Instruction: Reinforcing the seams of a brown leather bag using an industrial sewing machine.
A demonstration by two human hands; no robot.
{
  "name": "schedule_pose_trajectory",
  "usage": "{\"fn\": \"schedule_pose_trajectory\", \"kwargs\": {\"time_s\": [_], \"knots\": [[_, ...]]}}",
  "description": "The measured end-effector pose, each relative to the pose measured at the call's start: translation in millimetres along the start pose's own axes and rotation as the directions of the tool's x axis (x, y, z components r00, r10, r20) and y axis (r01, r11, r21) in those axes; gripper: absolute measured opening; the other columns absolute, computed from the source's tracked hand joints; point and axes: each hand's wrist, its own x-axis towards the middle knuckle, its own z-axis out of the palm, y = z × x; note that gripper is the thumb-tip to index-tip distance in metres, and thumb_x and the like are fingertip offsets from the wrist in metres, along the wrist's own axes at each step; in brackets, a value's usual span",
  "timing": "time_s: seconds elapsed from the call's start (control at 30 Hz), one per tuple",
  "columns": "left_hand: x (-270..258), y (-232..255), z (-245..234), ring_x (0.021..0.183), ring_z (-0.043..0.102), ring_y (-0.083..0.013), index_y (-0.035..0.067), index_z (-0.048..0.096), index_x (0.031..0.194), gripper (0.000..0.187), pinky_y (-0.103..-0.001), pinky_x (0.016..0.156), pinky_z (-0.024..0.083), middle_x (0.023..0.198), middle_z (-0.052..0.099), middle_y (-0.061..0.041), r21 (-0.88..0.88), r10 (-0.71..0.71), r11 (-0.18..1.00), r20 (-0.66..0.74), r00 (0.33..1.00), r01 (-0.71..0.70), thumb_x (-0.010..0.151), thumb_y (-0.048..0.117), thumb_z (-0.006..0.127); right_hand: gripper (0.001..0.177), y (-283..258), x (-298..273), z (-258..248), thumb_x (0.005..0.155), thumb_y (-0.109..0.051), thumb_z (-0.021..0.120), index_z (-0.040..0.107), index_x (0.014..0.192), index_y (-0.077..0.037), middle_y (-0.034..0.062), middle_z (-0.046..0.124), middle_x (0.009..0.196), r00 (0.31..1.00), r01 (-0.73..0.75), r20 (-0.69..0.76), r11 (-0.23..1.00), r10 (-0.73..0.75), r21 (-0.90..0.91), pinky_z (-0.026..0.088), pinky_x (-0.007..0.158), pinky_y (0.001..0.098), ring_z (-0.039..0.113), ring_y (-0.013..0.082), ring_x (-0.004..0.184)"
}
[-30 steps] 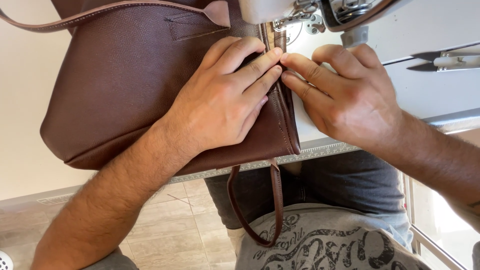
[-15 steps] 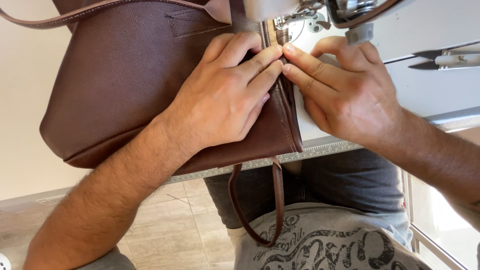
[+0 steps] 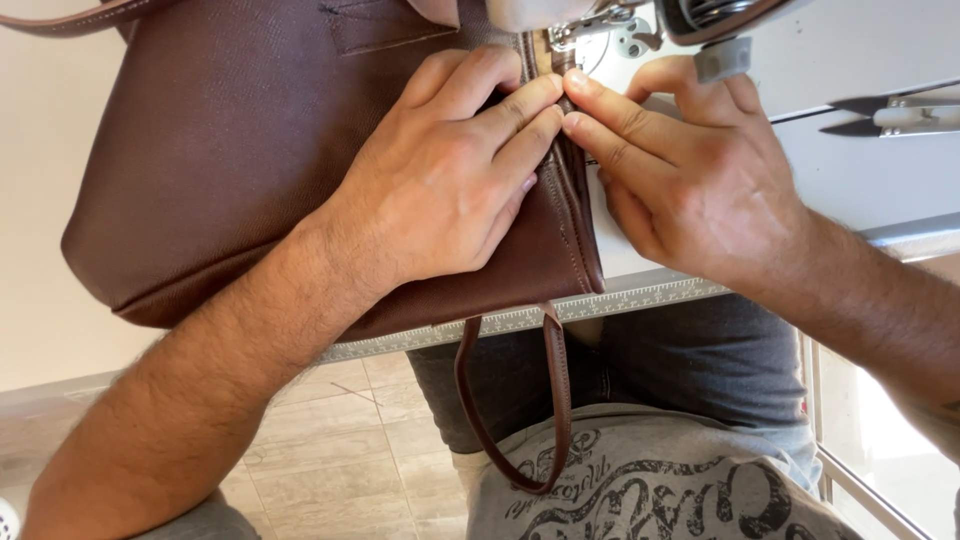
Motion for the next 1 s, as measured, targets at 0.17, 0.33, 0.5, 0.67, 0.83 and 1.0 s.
{"fn": "schedule_pose_trajectory", "kwargs": {"time_s": [0.17,0.33,0.5,0.67,0.83,1.0], "knots": [[-0.6,1.1,0.8,0.113,0.055,-0.0365,-0.007,0.069,0.114,0.028,-0.048,0.095,0.049,0.128,0.069,-0.017,-0.005,-0.001,1.000,-0.004,1.000,0.001,0.094,0.013,0.067,0.035,-1.3,-1.1,0.1,0.104,-0.007,0.062,0.077,0.135,-0.001,0.0131,0.073,0.145,1.000,-0.005,0.000,1.000,0.005,0.001,0.038,0.078,0.0435,0.064,0.0343,0.113],[2.0,0.2,-0.1,0.112,0.054,-0.0348,-0.007,0.068,0.115,0.028,-0.046,0.094,0.048,0.128,0.068,-0.016,0.008,0.004,1.000,-0.009,1.000,-0.004,0.095,0.012,0.065,0.038,-1.6,-0.6,0.3,0.102,-0.004,0.060,0.075,0.136,0.003,0.0163,0.072,0.146,1.000,0.005,-0.010,1.000,-0.005,-0.018,0.039,0.078,0.0459,0.063,0.0369,0.112],[-1.5,2.2,1.5,0.115,0.056,-0.0345,-0.006,0.069,0.116,0.029,-0.046,0.095,0.047,0.127,0.070,-0.016,0.033,0.009,0.999,-0.003,1.000,-0.009,0.095,0.013,0.066,0.037,-5.2,-2.2,0.8,0.102,-0.003,0.061,0.075,0.135,0.005,0.0190,0.072,0.144,1.000,0.007,-0.018,1.000,-0.007,0.015,0.044,0.088,0.0500,0.063,0.0390,0.112],[-0.6,-0.2,4.9,0.116,0.057,-0.0322,-0.005,0.070,0.114,0.026,-0.044,0.095,0.045,0.126,0.071,-0.016,0.087,0.037,0.996,-0.019,0.999,-0.035,0.097,0.014,0.066,0.037,-2.8,-2.9,2.1,0.103,-0.005,0.059,0.075,0.136,0.005,0.0193,0.071,0.145,1.000,0.009,-0.019,1.000,-0.009,-0.010,0.043,0.084,0.0483,0.064,0.0383,0.113],[-2.9,-0.5,7.5,0.119,0.057,-0.0326,-0.006,0.070,0.124,0.034,-0.045,0.097,0.047,0.131,0.070,-0.016,0.117,0.038,0.992,-0.009,0.999,-0.037,0.099,0.017,0.065,0.042,-1.7,-4.5,2.7,0.101,-0.004,0.058,0.071,0.139,0.006,0.0204,0.068,0.147,1.000,0.001,0.002,1.000,-0.001,0.024,0.046,0.089,0.0511,0.064,0.0401,0.116],[-4.2,-1.1,7.4,0.116,0.058,-0.0323,-0.006,0.071,0.123,0.031,-0.045,0.094,0.047,0.131,0.071,-0.015,0.125,0.051,0.991,-0.027,0.998,-0.047,0.101,0.015,0.063,0.044,0.8,-5.7,3.9,0.100,-0.001,0.060,0.068,0.141,0.008,0.0221,0.067,0.147,1.000,0.008,0.009,0.995,-0.009,0.103,0.047,0.095,0.0552,0.062,0.0425,0.117]]}}
